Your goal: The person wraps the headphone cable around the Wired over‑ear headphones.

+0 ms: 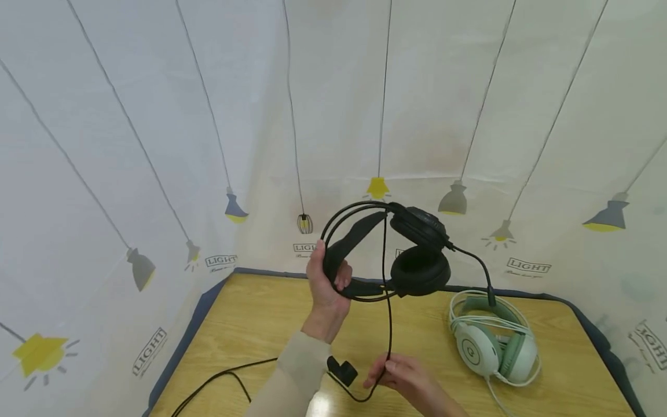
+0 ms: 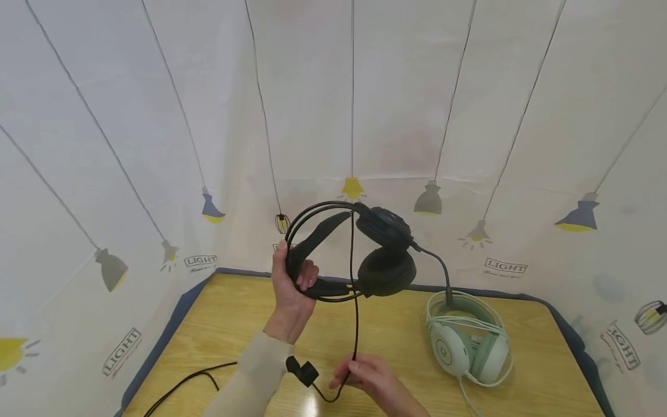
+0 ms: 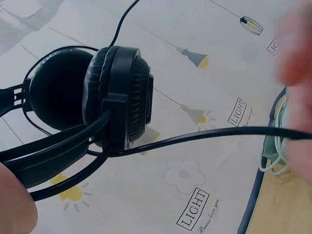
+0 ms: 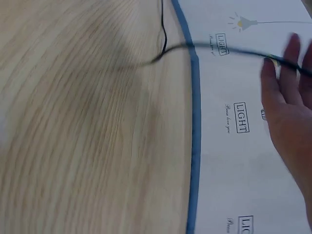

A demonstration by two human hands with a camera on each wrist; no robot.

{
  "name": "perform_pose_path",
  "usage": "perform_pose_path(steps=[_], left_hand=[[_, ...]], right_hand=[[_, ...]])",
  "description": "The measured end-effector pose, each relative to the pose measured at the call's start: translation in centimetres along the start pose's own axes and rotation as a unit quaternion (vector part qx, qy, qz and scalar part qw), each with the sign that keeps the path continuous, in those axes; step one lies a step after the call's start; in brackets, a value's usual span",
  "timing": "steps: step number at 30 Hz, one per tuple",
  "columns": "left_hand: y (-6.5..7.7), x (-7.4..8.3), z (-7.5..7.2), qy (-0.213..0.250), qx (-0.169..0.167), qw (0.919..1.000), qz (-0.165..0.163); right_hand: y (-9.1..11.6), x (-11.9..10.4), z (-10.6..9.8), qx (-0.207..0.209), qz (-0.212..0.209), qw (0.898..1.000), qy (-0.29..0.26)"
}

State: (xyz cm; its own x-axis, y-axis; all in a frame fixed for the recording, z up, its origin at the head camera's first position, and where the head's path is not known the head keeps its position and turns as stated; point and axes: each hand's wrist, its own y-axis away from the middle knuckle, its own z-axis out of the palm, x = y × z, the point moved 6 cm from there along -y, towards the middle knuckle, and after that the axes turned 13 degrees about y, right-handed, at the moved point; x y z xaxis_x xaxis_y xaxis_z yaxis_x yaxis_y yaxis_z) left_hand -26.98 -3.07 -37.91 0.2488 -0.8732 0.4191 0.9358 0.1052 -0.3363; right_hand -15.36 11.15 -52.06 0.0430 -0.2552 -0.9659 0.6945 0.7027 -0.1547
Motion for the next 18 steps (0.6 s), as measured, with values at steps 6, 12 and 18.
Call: perform_pose_path(steps=[6, 12, 18], left_hand=[[-0.6, 0.9, -0.5, -0.037, 0.020, 0.9986, 0.033], [-0.8, 1.6, -0.9, -0.063, 0.023, 0.9959, 0.061], [-0.8, 2.5, -1.2, -0.107, 0.023, 0.9893, 0.097]], right_hand=[[1.0, 0.9, 0.0, -0.024, 0.091, 0.992, 0.078], [2.7, 1.0, -1.3, -0.003, 0.118, 0.990, 0.075], [3.8, 1.3, -1.6, -0.011, 0.113, 0.990, 0.082]])
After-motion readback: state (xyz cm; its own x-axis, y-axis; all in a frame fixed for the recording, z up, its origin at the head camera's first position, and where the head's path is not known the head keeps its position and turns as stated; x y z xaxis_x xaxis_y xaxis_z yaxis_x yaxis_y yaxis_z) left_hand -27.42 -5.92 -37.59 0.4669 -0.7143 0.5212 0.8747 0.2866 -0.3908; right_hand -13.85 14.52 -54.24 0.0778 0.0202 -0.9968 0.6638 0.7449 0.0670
